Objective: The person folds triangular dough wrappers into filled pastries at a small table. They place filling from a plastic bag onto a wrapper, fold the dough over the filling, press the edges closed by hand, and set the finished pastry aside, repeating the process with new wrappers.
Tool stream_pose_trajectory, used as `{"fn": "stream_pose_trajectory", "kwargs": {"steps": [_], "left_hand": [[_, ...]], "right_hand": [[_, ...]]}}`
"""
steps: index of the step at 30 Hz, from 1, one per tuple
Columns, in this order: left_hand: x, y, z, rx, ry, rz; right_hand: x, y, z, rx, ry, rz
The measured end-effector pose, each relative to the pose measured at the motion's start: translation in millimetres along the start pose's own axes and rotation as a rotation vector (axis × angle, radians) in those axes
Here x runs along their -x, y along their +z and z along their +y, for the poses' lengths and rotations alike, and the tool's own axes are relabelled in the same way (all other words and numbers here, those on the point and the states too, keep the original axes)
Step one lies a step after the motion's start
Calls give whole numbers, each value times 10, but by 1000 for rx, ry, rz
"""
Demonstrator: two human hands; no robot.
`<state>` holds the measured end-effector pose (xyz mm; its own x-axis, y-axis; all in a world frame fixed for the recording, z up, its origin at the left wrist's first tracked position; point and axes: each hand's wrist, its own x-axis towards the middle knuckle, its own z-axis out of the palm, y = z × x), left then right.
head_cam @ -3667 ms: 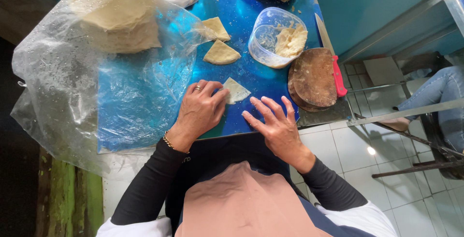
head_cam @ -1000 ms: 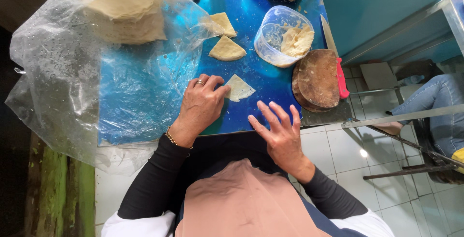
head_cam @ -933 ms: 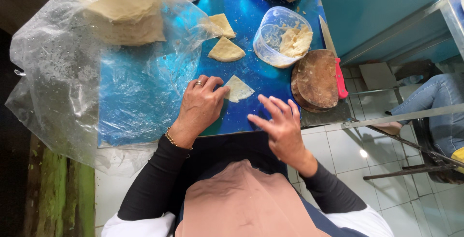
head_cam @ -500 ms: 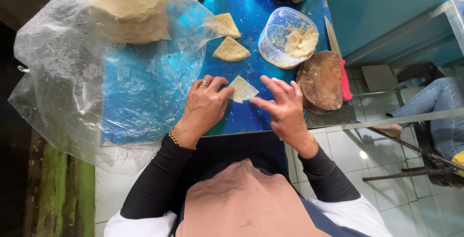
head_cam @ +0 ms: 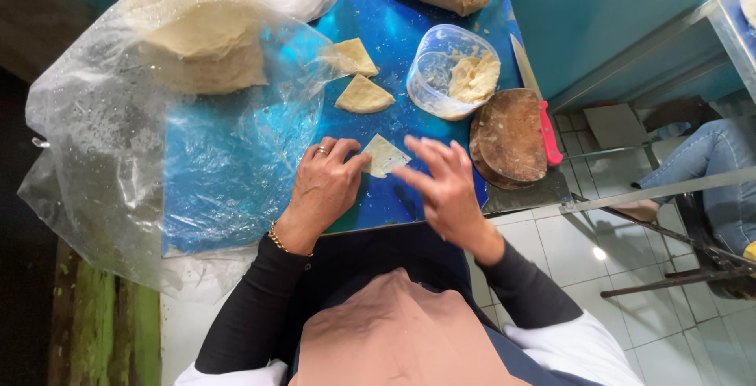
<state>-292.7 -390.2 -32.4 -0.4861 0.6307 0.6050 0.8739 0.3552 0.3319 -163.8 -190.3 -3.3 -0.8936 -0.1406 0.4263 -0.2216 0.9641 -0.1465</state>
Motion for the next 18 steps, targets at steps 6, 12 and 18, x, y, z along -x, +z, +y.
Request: {"fn": "stream_pose_trajectory", "kwargs": {"steps": [6, 12, 18], "left_hand": [[-6, 1, -8, 16, -6, -6], [11, 39, -1, 22, -3, 4], [-22, 24, -22, 17, 4, 15]], "right_hand": [[-320, 244, 15, 133, -25, -39], [-340, -187, 471, 237, 42, 59], [-766, -350, 1269, 515, -6, -323]]}}
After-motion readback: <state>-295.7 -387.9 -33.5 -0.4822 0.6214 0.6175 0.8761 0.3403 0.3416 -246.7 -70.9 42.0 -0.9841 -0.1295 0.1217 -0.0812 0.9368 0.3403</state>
